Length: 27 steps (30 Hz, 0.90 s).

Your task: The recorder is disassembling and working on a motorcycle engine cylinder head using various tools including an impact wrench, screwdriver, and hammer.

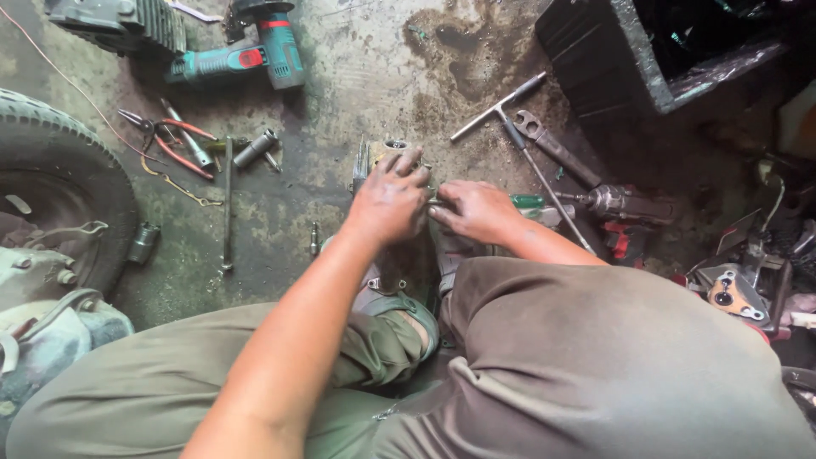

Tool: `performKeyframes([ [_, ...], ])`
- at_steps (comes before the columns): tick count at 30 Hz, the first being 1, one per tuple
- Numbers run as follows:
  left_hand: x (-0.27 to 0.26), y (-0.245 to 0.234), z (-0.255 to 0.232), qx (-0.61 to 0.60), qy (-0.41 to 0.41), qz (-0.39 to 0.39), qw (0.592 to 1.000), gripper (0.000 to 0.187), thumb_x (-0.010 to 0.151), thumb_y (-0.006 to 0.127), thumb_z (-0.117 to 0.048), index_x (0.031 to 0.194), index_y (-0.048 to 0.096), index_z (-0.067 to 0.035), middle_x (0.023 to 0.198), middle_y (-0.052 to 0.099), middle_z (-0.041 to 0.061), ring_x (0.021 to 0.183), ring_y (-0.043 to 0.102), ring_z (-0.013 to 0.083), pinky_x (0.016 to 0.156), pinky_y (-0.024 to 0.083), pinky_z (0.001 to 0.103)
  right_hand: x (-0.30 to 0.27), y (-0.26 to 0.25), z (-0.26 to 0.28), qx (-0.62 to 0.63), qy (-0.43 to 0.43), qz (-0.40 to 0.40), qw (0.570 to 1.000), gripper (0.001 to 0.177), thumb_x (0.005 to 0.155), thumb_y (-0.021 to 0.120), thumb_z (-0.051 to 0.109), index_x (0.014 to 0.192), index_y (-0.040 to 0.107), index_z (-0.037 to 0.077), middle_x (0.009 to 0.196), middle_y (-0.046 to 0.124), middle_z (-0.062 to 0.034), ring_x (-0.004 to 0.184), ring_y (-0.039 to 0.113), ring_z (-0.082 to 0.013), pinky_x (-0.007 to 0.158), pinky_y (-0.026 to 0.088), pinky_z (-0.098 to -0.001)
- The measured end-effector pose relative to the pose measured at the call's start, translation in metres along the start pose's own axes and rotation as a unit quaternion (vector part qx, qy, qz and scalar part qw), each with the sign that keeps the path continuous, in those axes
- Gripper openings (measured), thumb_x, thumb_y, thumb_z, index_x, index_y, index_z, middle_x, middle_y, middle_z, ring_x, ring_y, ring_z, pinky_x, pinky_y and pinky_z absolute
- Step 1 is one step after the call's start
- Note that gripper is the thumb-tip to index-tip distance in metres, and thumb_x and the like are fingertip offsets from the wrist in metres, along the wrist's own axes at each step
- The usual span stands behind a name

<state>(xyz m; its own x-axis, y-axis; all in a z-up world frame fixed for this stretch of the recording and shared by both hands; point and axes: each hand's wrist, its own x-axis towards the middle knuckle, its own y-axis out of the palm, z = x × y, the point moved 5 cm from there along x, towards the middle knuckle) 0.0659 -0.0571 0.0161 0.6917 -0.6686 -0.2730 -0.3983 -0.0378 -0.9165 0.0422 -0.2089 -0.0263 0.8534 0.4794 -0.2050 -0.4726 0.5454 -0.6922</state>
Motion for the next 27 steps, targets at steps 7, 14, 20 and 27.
performKeyframes([
  [7, 0.002, -0.002, 0.002, 0.006, 0.034, 0.005, 0.999, 0.036, 0.068, 0.077, -0.030, 0.100, 0.078, -0.015, 0.124, 0.064, 0.004, 0.143, 0.038, 0.0306, 0.118, 0.026, 0.051, 0.005, 0.010, -0.002, -0.041, 0.022, -0.058, 0.997, 0.036, 0.084, 0.075, 0.051, 0.085, 0.075, 0.015, 0.078, 0.072, -0.0099, 0.073, 0.069, -0.0353, 0.064, 0.054, -0.0486],
  [14, 0.003, 0.003, 0.002, 0.002, 0.028, -0.011, 1.000, 0.033, 0.073, 0.077, -0.031, 0.102, 0.078, -0.016, 0.127, 0.063, 0.004, 0.145, 0.037, 0.0305, 0.120, 0.026, 0.050, 0.000, 0.010, -0.007, -0.060, -0.011, -0.090, 0.994, 0.029, 0.084, 0.077, 0.044, 0.080, 0.073, 0.016, 0.074, 0.071, -0.0067, 0.070, 0.069, -0.0318, 0.062, 0.054, -0.0467],
  [20, -0.006, -0.022, 0.019, -0.005, -0.014, -0.028, 0.999, 0.029, 0.064, 0.079, -0.037, 0.087, 0.079, -0.019, 0.139, 0.058, 0.008, 0.140, 0.038, 0.0288, 0.115, 0.021, 0.057, -0.032, -0.044, -0.048, 0.126, -0.017, -0.233, 0.964, 0.020, 0.093, 0.059, 0.018, 0.100, 0.077, 0.020, 0.096, 0.075, -0.0046, 0.083, 0.077, -0.0236, 0.075, 0.062, -0.0383],
  [27, -0.006, -0.006, 0.022, -0.046, -0.024, -0.064, 0.997, 0.033, 0.077, 0.075, -0.037, 0.105, 0.076, -0.020, 0.132, 0.063, 0.002, 0.149, 0.039, 0.0283, 0.124, 0.027, 0.049, -0.060, -0.049, -0.045, -0.011, 0.064, -0.185, 0.981, 0.028, 0.076, 0.072, 0.022, 0.102, 0.075, 0.011, 0.094, 0.073, -0.0160, 0.082, 0.071, -0.0361, 0.069, 0.056, -0.0446],
])
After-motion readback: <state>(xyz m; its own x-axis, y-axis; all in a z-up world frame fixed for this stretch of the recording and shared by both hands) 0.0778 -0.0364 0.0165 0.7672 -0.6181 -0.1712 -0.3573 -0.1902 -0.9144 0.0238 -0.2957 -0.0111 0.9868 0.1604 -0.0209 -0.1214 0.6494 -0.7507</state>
